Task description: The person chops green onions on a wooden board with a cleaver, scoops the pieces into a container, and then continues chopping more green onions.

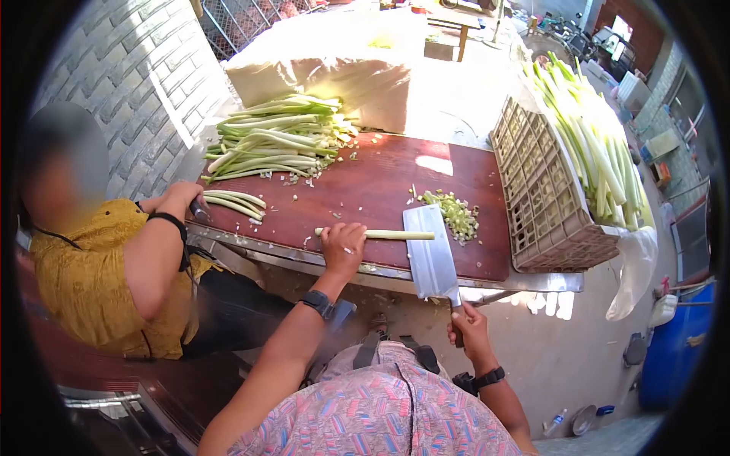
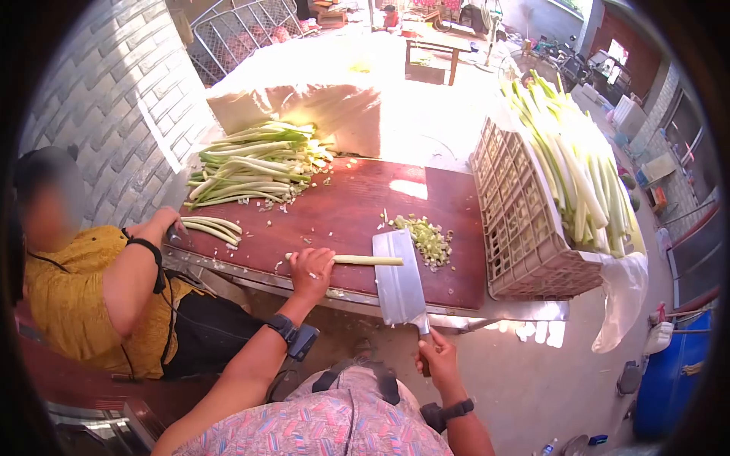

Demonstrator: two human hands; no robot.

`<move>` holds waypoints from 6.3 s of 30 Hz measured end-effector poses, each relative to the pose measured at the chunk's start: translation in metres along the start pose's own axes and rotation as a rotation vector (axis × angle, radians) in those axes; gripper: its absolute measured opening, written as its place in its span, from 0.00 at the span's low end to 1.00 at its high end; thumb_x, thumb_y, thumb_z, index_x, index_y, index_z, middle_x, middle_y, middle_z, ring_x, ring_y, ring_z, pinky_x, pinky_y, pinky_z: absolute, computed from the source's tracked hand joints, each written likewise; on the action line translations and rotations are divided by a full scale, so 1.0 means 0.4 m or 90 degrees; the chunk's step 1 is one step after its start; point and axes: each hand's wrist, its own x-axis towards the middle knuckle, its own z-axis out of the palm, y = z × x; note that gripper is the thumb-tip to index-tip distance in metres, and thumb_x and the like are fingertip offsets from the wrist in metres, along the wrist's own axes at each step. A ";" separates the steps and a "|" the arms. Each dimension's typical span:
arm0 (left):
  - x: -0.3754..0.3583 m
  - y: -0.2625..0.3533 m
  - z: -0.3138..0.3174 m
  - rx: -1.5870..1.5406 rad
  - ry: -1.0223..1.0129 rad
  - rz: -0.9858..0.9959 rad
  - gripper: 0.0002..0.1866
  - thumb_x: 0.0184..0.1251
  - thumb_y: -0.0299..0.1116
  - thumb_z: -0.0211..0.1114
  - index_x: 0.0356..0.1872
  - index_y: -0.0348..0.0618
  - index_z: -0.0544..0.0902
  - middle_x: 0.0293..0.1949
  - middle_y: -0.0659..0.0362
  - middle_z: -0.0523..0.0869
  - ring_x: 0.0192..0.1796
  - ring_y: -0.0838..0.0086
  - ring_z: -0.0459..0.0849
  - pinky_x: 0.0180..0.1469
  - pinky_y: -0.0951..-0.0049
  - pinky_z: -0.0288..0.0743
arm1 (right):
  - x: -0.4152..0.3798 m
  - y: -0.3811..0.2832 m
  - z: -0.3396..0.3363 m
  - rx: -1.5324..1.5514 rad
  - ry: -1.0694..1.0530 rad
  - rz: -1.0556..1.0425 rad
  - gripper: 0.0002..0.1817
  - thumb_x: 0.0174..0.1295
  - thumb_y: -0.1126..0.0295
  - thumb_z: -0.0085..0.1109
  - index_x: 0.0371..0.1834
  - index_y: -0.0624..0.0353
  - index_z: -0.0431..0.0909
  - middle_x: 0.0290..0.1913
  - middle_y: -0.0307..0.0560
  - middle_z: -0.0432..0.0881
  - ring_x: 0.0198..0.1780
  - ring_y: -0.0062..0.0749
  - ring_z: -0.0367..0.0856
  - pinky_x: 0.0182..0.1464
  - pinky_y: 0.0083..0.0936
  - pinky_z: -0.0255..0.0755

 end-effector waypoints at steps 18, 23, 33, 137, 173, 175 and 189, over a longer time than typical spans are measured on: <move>-0.023 -0.009 0.007 -0.048 0.013 0.032 0.11 0.59 0.33 0.66 0.44 0.49 0.86 0.47 0.64 0.84 0.51 0.66 0.77 0.53 0.60 0.64 | 0.031 -0.008 -0.030 0.013 -0.071 0.046 0.23 0.65 0.70 0.59 0.64 0.61 0.70 0.24 0.42 0.78 0.19 0.22 0.75 0.20 0.20 0.70; -0.014 -0.012 0.002 -0.078 -0.026 0.029 0.12 0.57 0.32 0.67 0.44 0.49 0.86 0.43 0.63 0.83 0.51 0.65 0.77 0.54 0.59 0.64 | 0.059 -0.022 0.041 0.009 -0.062 0.054 0.16 0.67 0.70 0.56 0.57 0.59 0.74 0.24 0.42 0.77 0.18 0.21 0.73 0.19 0.20 0.69; -0.097 -0.050 -0.048 0.078 -0.041 -0.085 0.33 0.62 0.41 0.65 0.66 0.39 0.68 0.68 0.46 0.66 0.72 0.52 0.61 0.71 0.47 0.49 | 0.059 -0.023 0.044 -0.001 -0.075 0.034 0.31 0.66 0.72 0.57 0.73 0.53 0.61 0.23 0.42 0.78 0.18 0.23 0.74 0.20 0.22 0.71; -0.107 0.299 0.013 -0.271 -0.229 0.275 0.23 0.51 0.28 0.67 0.52 0.41 0.80 0.53 0.52 0.80 0.58 0.58 0.75 0.60 0.56 0.68 | -0.189 -0.111 -0.088 -0.136 0.264 -0.131 0.30 0.62 0.80 0.55 0.70 0.59 0.67 0.22 0.38 0.76 0.17 0.16 0.71 0.17 0.15 0.64; 0.003 0.093 -0.028 -0.059 -0.020 0.091 0.19 0.49 0.30 0.72 0.45 0.46 0.80 0.46 0.58 0.80 0.52 0.61 0.77 0.53 0.58 0.69 | -0.189 -0.065 -0.126 -0.337 0.287 -0.200 0.16 0.60 0.78 0.58 0.52 0.66 0.79 0.22 0.38 0.75 0.18 0.17 0.73 0.18 0.17 0.67; 0.014 0.078 -0.008 -0.046 -0.050 0.068 0.19 0.49 0.32 0.72 0.44 0.47 0.80 0.45 0.59 0.79 0.52 0.62 0.76 0.53 0.59 0.68 | -0.190 -0.082 -0.115 -0.357 0.293 -0.233 0.16 0.59 0.78 0.59 0.52 0.67 0.79 0.22 0.38 0.75 0.18 0.17 0.73 0.19 0.17 0.67; 0.050 0.071 0.043 -0.130 -0.069 0.025 0.09 0.50 0.29 0.70 0.32 0.43 0.80 0.32 0.55 0.77 0.39 0.57 0.77 0.40 0.57 0.70 | -0.067 -0.223 0.117 -0.678 0.054 -0.481 0.32 0.51 0.79 0.64 0.64 0.55 0.73 0.35 0.60 0.83 0.35 0.49 0.85 0.38 0.32 0.77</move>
